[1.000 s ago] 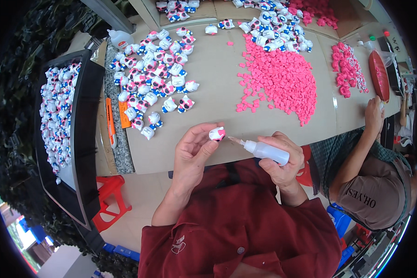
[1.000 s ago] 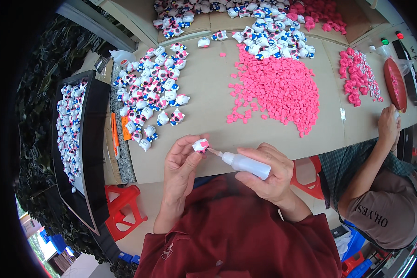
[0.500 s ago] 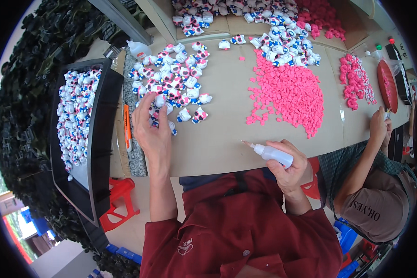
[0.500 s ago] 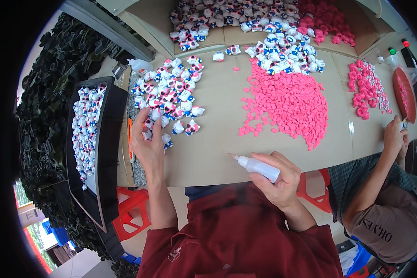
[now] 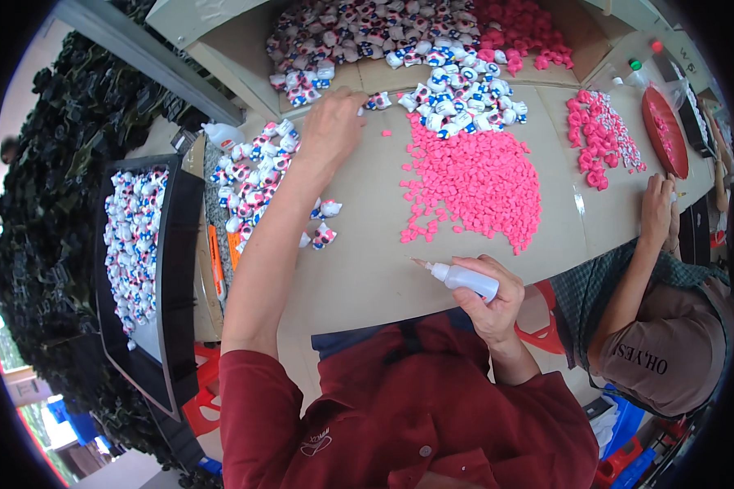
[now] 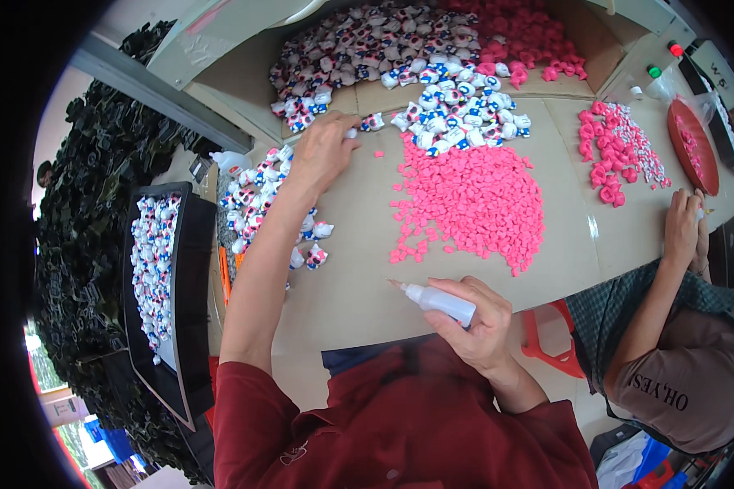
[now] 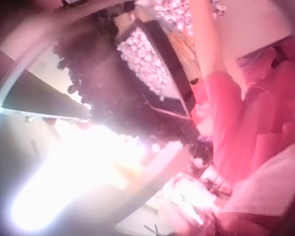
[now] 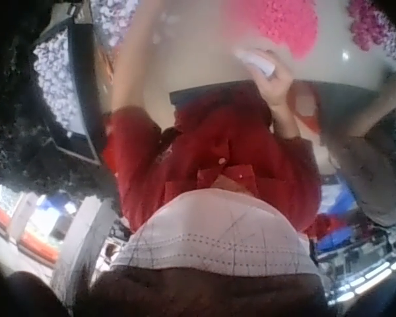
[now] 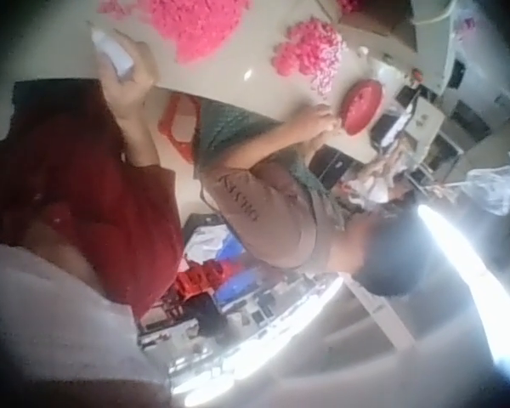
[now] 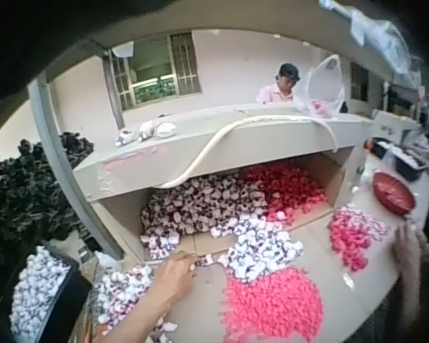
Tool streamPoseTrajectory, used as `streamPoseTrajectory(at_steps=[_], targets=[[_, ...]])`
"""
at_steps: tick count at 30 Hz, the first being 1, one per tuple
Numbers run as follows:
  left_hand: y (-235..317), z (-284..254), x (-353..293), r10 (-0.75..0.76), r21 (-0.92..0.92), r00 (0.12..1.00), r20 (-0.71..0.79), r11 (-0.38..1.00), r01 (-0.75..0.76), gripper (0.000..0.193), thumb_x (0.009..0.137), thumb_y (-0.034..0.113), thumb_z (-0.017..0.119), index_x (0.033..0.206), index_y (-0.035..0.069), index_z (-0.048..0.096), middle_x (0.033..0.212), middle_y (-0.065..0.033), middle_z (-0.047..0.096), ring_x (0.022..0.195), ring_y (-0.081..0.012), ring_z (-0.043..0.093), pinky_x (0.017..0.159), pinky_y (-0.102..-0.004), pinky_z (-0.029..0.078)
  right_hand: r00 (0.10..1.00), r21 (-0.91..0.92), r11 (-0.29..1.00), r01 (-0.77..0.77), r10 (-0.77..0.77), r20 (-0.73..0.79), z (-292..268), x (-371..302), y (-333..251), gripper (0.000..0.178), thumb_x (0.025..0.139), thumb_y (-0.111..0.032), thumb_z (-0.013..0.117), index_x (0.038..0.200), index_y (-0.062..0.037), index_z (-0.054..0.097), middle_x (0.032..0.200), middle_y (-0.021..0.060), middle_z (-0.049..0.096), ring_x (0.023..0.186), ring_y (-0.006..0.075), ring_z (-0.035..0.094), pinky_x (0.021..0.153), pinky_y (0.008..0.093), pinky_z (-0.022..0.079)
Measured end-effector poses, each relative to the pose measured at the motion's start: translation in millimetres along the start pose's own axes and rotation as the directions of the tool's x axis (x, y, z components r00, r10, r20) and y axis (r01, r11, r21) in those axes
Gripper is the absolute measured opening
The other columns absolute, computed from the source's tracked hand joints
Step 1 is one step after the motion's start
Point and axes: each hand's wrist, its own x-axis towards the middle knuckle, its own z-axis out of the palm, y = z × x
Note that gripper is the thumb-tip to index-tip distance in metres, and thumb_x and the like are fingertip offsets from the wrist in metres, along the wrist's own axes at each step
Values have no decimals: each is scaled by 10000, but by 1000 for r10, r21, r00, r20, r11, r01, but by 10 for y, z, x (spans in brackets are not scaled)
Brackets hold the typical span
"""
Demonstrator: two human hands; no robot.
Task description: The person assembles small character-based toys by gluing small pink parts and small white parts together with a glue bottle.
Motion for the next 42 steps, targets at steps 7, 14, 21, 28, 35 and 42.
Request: streamPoseTrajectory(at_steps=[7, 14, 21, 28, 35, 42], targets=[[172, -289, -312, -309, -483, 951, 4, 832, 272, 211, 813, 97, 637, 1007, 16, 652, 899, -122, 655, 722, -221, 628, 690, -300, 487, 999, 6, 1000, -15, 15, -36, -66, 42, 70, 356, 680, -19, 733, 1025, -10, 648, 678, 80, 577, 566, 156, 519, 507, 262, 397], [120, -256, -120, -1, 18, 965, -261, 1000, 6, 292, 729, 50, 670, 1020, 25, 656, 983, -162, 622, 959, -330, 566, 848, -397, 442, 1000, 26, 1000, -5, 6, -28, -46, 92, 65, 350, 677, -24, 741, 1014, -2, 650, 672, 78, 578, 556, 154, 517, 503, 267, 397], [141, 89, 208, 118, -4, 992, -55, 993, -118, 257, 770, 38, 643, 1025, 12, 635, 910, -136, 607, 855, -276, 616, 793, -331, 485, 999, 7, 1000, -4, 4, -52, -133, 30, 57, 347, 686, -40, 743, 1018, -4, 651, 673, 79, 581, 554, 151, 514, 501, 263, 394], [643, -463, -715, -285, -821, 874, 395, 319, 475, 256, 845, 11, 622, 1086, -5, 536, 1001, -64, 620, 867, -116, 624, 716, -241, 502, 997, 59, 998, 5, -1, -78, -158, 54, 127, 328, 723, -90, 731, 1028, -1, 645, 677, 75, 583, 563, 147, 513, 501, 256, 386], [918, -306, -1788, -271, -886, 861, 431, 57, 461, 476, 836, -49, 614, 1290, 5, 485, 1150, -80, 500, 924, -180, 627, 767, -255, 535, 1000, 52, 999, 11, -12, 19, -25, 68, 40, 344, 729, -123, 732, 1037, 3, 643, 674, 67, 574, 561, 142, 502, 497, 259, 378], [1031, -147, -1966, -454, -946, 831, 321, -107, 307, 464, 810, -95, 620, 1253, -14, 508, 1110, -112, 587, 962, -184, 623, 835, -277, 529, 994, -35, 998, 45, -41, 105, 131, 64, -14, 336, 704, -102, 739, 1009, 9, 652, 633, 62, 554, 517, 138, 486, 465, 258, 366]])
